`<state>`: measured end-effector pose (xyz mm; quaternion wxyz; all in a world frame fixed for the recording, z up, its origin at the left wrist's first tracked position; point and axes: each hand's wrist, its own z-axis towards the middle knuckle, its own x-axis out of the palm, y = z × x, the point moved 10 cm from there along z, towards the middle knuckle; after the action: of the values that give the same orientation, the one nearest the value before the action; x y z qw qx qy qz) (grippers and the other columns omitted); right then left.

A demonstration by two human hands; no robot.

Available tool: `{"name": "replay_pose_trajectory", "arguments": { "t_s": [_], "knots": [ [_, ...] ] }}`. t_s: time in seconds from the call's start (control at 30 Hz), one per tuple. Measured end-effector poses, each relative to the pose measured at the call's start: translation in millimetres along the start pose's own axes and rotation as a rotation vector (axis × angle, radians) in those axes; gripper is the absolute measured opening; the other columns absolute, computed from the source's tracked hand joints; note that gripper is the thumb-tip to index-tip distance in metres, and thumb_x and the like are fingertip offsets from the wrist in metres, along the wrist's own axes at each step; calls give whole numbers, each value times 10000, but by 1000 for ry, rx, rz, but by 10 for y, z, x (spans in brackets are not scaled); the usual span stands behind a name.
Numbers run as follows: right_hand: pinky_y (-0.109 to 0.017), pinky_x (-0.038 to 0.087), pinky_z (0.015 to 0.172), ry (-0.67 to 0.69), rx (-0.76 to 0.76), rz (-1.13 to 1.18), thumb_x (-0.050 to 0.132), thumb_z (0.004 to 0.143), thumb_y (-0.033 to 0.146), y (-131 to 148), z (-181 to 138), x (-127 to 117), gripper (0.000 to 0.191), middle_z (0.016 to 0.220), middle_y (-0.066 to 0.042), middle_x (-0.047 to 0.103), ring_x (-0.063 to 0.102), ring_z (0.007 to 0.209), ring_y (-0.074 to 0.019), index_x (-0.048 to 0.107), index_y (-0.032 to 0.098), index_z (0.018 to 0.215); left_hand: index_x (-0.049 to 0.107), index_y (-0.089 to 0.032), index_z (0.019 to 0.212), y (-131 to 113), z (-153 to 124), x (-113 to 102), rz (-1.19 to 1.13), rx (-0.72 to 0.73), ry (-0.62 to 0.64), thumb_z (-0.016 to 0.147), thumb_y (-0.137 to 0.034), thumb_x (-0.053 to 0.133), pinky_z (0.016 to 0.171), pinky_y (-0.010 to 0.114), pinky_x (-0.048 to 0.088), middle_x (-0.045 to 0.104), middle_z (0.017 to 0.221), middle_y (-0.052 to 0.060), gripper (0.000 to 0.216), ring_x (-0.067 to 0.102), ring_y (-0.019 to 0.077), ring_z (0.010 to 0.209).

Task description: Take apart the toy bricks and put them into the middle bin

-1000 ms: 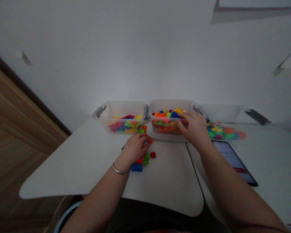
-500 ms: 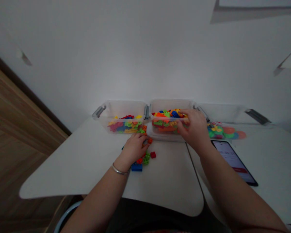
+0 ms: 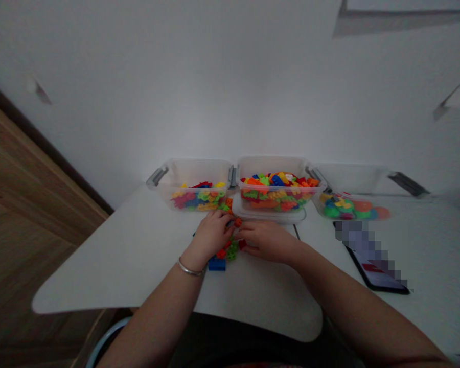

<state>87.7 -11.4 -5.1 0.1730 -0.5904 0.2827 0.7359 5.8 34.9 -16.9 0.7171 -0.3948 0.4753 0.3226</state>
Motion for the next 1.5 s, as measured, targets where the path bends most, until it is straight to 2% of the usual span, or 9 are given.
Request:
{"name": "replay_pose_trajectory", "arguments": {
  "t_s": [0.23,0.57,0.73,0.83,1.03,1.1,1.17,1.3,1.5],
  "knots": [
    [-331,511,775,102,70,-98,573,917,210,-101,16,170,172,1046,-81,732,685,937,-230,733,187,977,734,-156,1127,-11,0,-10,-16,-10,-7,930,-237,608,1006,436,509,695,1120,124,247,619,285,1103],
    [-296,461,687,128,192,-109,550,893,173,-260,-1,175,212,1004,-71,740,676,862,-214,746,195,969,728,-159,1139,6,-9,-7,-12,-8,11,921,-226,625,1012,435,505,691,1136,121,250,613,283,1111],
    [-298,458,709,124,142,-111,575,872,177,-214,-8,101,176,981,-73,738,664,869,-213,739,194,932,736,-168,1122,10,-15,-6,-15,-11,17,916,-221,627,1018,431,501,691,1141,118,239,611,284,1122],
    [-304,451,741,-20,107,-88,583,872,175,-162,-26,-164,163,980,-71,729,653,897,-210,715,190,966,730,-169,1144,11,-23,-8,-24,-1,7,928,-238,613,1021,431,499,695,1145,119,255,611,282,1126],
    [-351,434,793,-649,54,-198,598,870,232,-149,-339,-1018,38,854,-48,706,622,841,-216,604,203,847,730,-187,1144,33,-35,4,-13,17,8,919,-242,617,1004,432,509,695,1145,118,258,618,280,1112],
    [-360,433,798,-831,59,-259,600,875,251,-182,-512,-1212,59,865,-45,720,630,833,-218,576,217,833,730,-181,1144,42,-41,2,-14,10,12,922,-238,611,1006,438,510,693,1148,122,259,616,283,1114],
    [-372,431,813,-959,95,-322,603,881,265,-234,-659,-1334,75,889,-46,735,642,847,-225,563,226,830,732,-175,1143,40,-48,-4,-17,8,13,924,-232,606,1009,442,511,695,1142,124,259,617,284,1112],
    [-389,424,833,-1036,265,-388,604,890,288,-422,-799,-1416,119,915,-53,744,645,868,-238,567,230,792,733,-172,1146,34,-56,-6,-21,12,20,916,-222,618,1020,440,507,694,1145,122,261,615,282,1113],
    [-414,431,848,-884,509,-404,554,887,291,-775,-749,-1286,122,926,-82,729,627,900,-276,633,206,846,732,-173,1153,49,-50,16,-14,5,26,920,-234,616,1015,438,508,695,1148,118,267,612,284,1110]
  ]
}}
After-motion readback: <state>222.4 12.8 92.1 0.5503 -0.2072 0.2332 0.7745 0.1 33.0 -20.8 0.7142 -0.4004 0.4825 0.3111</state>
